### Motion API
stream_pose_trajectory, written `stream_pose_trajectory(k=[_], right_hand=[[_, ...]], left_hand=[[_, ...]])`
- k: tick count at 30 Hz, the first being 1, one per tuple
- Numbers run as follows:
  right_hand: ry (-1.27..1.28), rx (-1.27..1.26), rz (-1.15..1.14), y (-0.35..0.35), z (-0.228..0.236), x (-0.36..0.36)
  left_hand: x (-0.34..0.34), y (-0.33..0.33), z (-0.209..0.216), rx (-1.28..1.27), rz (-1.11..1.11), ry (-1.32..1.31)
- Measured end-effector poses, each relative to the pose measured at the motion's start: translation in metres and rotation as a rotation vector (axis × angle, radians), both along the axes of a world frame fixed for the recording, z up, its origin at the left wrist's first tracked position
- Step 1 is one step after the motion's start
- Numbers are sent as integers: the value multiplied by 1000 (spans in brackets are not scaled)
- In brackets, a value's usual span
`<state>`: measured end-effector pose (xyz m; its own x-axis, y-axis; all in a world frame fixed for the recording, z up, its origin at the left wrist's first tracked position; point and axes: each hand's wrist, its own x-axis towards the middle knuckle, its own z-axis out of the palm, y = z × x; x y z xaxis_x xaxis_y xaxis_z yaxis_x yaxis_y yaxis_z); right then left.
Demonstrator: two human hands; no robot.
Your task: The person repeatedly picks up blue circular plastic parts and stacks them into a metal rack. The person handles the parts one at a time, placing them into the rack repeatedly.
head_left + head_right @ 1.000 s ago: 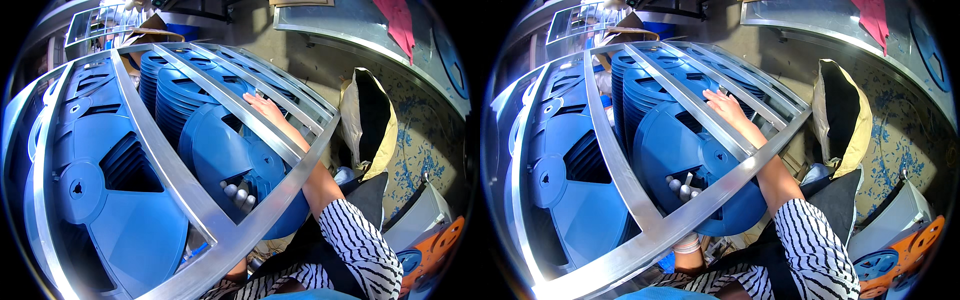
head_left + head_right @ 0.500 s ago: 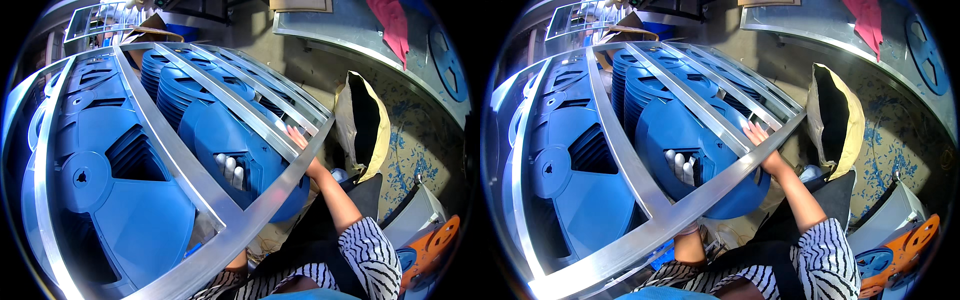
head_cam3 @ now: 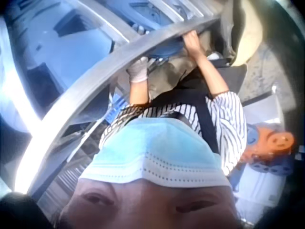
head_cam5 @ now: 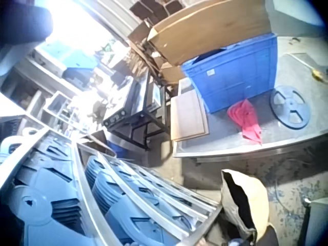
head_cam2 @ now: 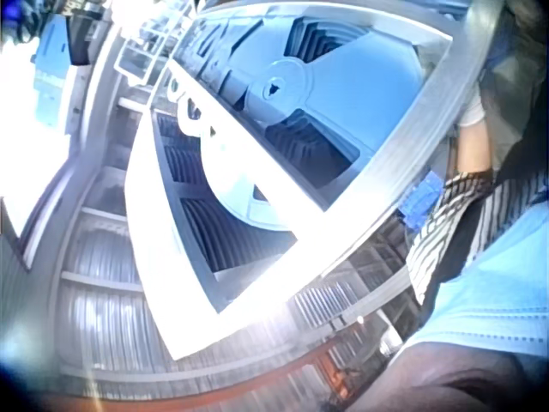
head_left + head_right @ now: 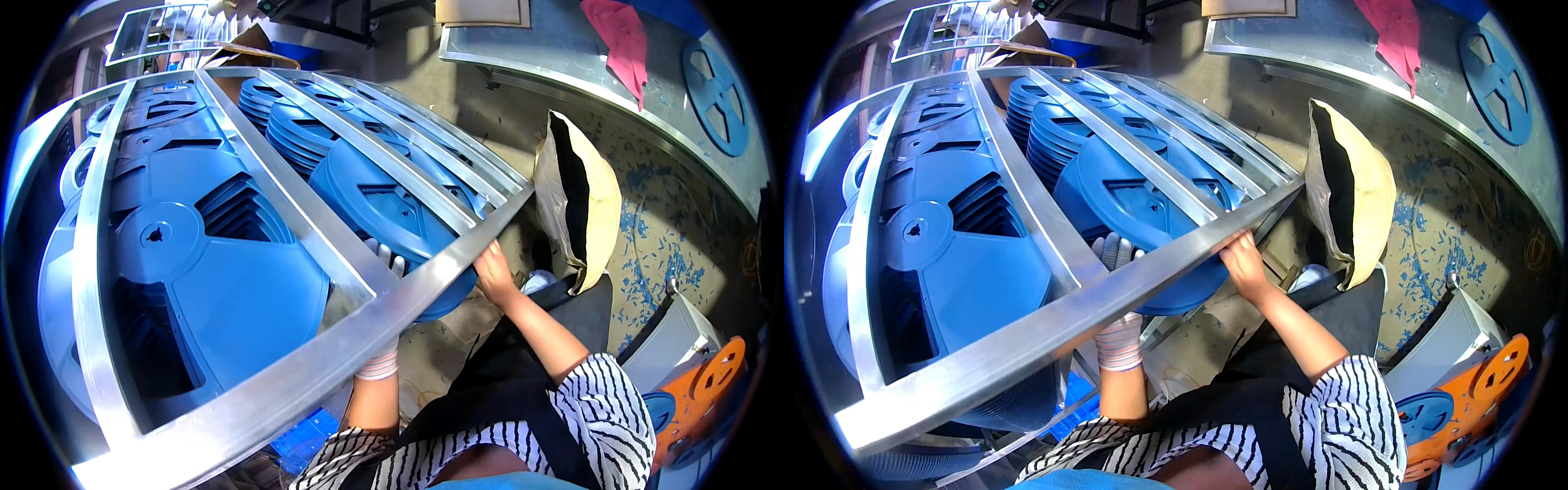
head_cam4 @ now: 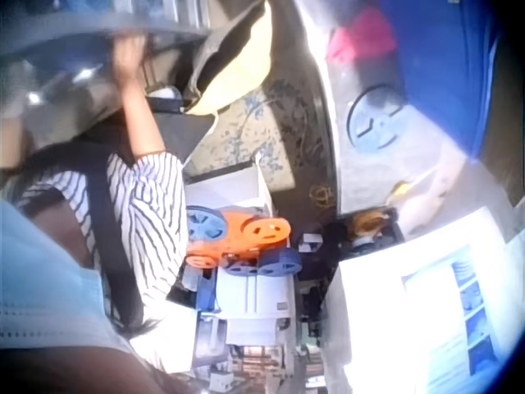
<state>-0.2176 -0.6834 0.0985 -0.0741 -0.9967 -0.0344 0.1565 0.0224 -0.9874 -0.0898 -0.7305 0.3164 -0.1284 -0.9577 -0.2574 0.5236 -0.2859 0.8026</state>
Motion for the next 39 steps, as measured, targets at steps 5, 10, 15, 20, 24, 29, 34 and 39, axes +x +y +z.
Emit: stream_pose_trajectory(k=[5,10,15,20,24,29,34,39], right_hand=[[77,39,-146,-11,-15,11],[122,171,-203,-10,5,7],[126,441,-333,9,10,13],[86,-13,-145,50,78,-16],[325,-289,-34,49,108,-20],[369,-393,-36,20,122,-7],[366,-186,3,10,120,17],[365,-126,-250,5,108,23]], left_hand=[[1,11,-11,15,30,22],[-1,24,-10,-120,-30,-1176],[-40,11,4,125,293,-376],[-23,10,-15,70,164,-231],[-22,8,-23,62,100,-128],[0,1,-44,86,-6,-19],[19,8,-60,142,17,-65],[36,31,-54,81,-22,-158]])
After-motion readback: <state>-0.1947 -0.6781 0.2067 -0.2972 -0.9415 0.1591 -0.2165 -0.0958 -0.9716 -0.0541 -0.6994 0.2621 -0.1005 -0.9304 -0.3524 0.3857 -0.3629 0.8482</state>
